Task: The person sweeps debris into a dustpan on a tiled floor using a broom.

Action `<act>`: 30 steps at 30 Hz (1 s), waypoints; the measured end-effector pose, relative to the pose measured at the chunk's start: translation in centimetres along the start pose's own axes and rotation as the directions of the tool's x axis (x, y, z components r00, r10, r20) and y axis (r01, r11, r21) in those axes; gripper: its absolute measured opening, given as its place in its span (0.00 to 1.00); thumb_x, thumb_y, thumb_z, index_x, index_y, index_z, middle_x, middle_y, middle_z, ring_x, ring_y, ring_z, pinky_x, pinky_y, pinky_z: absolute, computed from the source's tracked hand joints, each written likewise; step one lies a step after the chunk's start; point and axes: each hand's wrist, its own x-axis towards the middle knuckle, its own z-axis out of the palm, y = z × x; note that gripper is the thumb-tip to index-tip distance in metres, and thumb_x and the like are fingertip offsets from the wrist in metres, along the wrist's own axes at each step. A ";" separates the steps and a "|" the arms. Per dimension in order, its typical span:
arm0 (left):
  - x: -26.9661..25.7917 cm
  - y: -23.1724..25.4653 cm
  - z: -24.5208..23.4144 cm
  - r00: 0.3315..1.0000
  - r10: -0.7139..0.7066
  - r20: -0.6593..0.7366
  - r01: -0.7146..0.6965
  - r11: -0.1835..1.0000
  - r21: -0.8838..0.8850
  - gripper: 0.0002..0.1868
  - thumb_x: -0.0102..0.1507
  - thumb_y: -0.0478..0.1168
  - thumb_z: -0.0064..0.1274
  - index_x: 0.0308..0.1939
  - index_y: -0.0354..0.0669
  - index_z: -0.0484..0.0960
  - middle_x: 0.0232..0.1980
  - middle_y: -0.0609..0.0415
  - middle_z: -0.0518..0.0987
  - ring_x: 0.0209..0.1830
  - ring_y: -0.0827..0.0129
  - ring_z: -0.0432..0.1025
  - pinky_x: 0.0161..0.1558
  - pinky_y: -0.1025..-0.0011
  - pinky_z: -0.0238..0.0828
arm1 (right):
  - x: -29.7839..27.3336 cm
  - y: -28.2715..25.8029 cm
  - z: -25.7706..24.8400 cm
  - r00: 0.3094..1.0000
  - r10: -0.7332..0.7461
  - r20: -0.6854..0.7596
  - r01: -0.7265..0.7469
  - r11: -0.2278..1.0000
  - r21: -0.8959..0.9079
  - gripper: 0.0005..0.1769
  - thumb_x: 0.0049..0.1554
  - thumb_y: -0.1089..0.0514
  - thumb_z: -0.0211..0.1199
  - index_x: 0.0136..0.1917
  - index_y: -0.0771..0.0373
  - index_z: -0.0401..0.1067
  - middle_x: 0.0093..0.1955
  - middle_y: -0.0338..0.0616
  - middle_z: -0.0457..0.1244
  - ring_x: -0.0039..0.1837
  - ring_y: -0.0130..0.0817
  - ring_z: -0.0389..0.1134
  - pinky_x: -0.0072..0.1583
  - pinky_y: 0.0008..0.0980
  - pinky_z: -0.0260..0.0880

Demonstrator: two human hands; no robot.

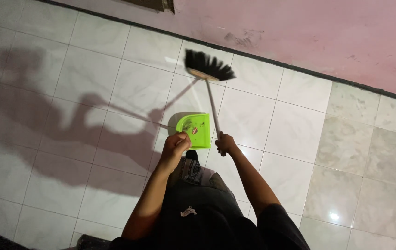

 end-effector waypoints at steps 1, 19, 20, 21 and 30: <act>-0.4 0.1 0.1 1.000 -0.003 -0.004 0.003 1.000 0.002 0.12 0.58 0.36 0.47 0.20 0.40 0.65 0.22 0.60 0.60 0.25 0.76 0.54 0.30 0.71 0.50 | -0.4 0.4 0.2 1.000 -0.005 0.004 0.005 1.000 0.011 0.35 0.58 0.60 0.58 0.76 0.68 0.55 0.36 0.51 0.70 0.32 0.36 0.72 0.38 0.35 0.76; -15.9 -1.3 4.2 0.993 0.079 -0.084 -0.085 0.994 -0.066 0.09 0.58 0.37 0.46 0.24 0.36 0.73 0.26 0.56 0.69 0.30 0.73 0.61 0.36 0.72 0.60 | -17.1 18.7 0.7 0.961 0.273 -0.053 -0.264 0.956 0.128 0.22 0.63 0.50 0.54 0.69 0.56 0.69 0.28 0.38 0.58 0.24 0.28 0.54 0.26 0.31 0.52; -16.7 -1.5 4.7 0.992 0.073 -0.101 -0.080 0.995 -0.063 0.10 0.58 0.37 0.46 0.24 0.35 0.72 0.26 0.56 0.69 0.30 0.72 0.61 0.37 0.72 0.60 | -18.3 19.7 0.4 0.957 0.282 -0.070 -0.274 0.956 0.100 0.24 0.63 0.52 0.52 0.72 0.53 0.66 0.28 0.39 0.58 0.24 0.29 0.54 0.26 0.32 0.53; -17.9 -1.6 4.8 0.991 0.063 -0.121 -0.071 0.996 -0.058 0.10 0.58 0.37 0.46 0.24 0.35 0.72 0.27 0.55 0.70 0.30 0.72 0.62 0.37 0.72 0.60 | -19.7 20.5 0.3 0.954 0.290 -0.081 -0.284 0.956 0.072 0.27 0.62 0.53 0.51 0.75 0.49 0.64 0.28 0.40 0.58 0.24 0.30 0.54 0.26 0.32 0.54; -21.8 -4.6 5.7 0.990 0.039 -0.139 -0.049 0.996 -0.074 0.11 0.58 0.39 0.45 0.24 0.36 0.74 0.29 0.53 0.74 0.33 0.72 0.66 0.43 0.73 0.70 | -30.2 24.5 -1.0 0.935 0.335 -0.120 -0.345 0.935 -0.081 0.33 0.61 0.56 0.49 0.80 0.45 0.57 0.33 0.47 0.63 0.29 0.36 0.60 0.32 0.37 0.64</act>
